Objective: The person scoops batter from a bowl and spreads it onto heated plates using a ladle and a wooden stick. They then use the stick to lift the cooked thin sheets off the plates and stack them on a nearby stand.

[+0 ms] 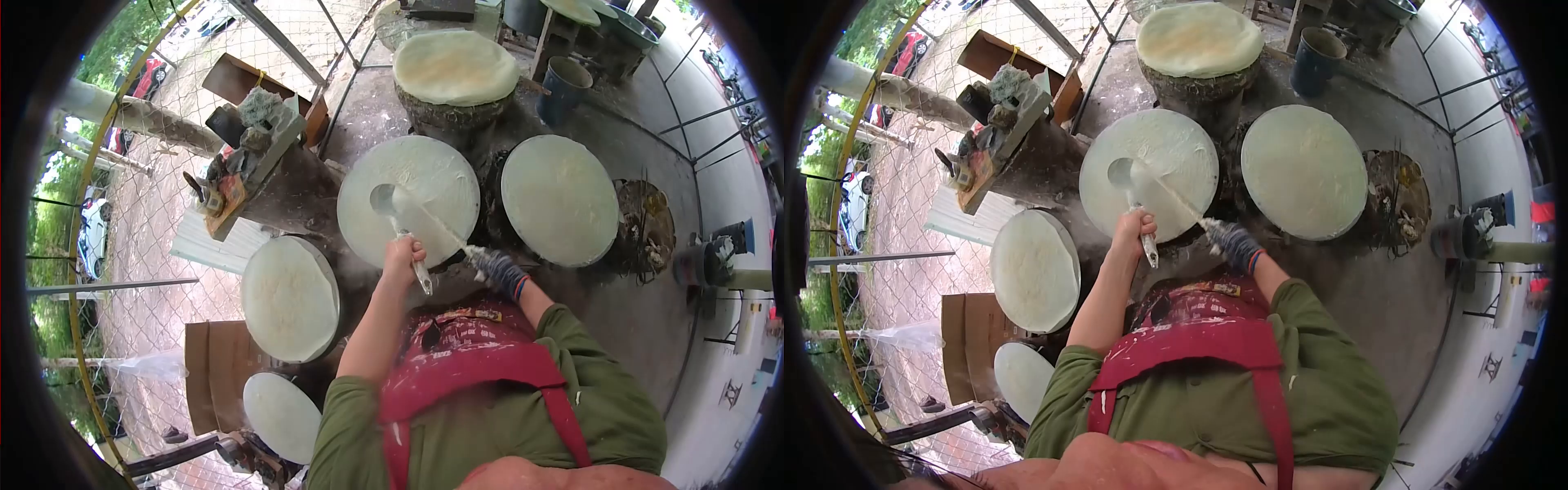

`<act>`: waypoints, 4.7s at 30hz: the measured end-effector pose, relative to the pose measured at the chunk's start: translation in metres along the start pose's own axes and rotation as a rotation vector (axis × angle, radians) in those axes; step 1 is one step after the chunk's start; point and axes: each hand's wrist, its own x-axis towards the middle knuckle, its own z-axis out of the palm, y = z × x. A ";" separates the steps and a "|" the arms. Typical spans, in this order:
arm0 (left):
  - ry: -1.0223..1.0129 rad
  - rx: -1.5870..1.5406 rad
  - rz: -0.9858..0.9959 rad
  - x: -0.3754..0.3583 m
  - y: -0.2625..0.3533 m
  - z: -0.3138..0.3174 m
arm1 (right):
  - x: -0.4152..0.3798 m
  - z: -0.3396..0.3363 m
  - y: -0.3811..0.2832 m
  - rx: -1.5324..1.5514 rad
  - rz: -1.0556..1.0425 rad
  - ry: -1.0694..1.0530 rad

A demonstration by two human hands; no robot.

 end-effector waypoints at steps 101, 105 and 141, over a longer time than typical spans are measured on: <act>1.775 -1.924 1.373 -0.656 -0.621 0.007 | -0.633 0.600 0.526 -1.608 -1.606 -1.641; 1.707 -1.929 1.436 -0.665 -0.617 -0.011 | -0.610 0.644 0.498 -1.356 -1.769 -1.801; 1.981 -2.317 1.357 -0.649 -0.557 -0.004 | -0.714 0.781 0.797 -0.953 -0.714 -1.780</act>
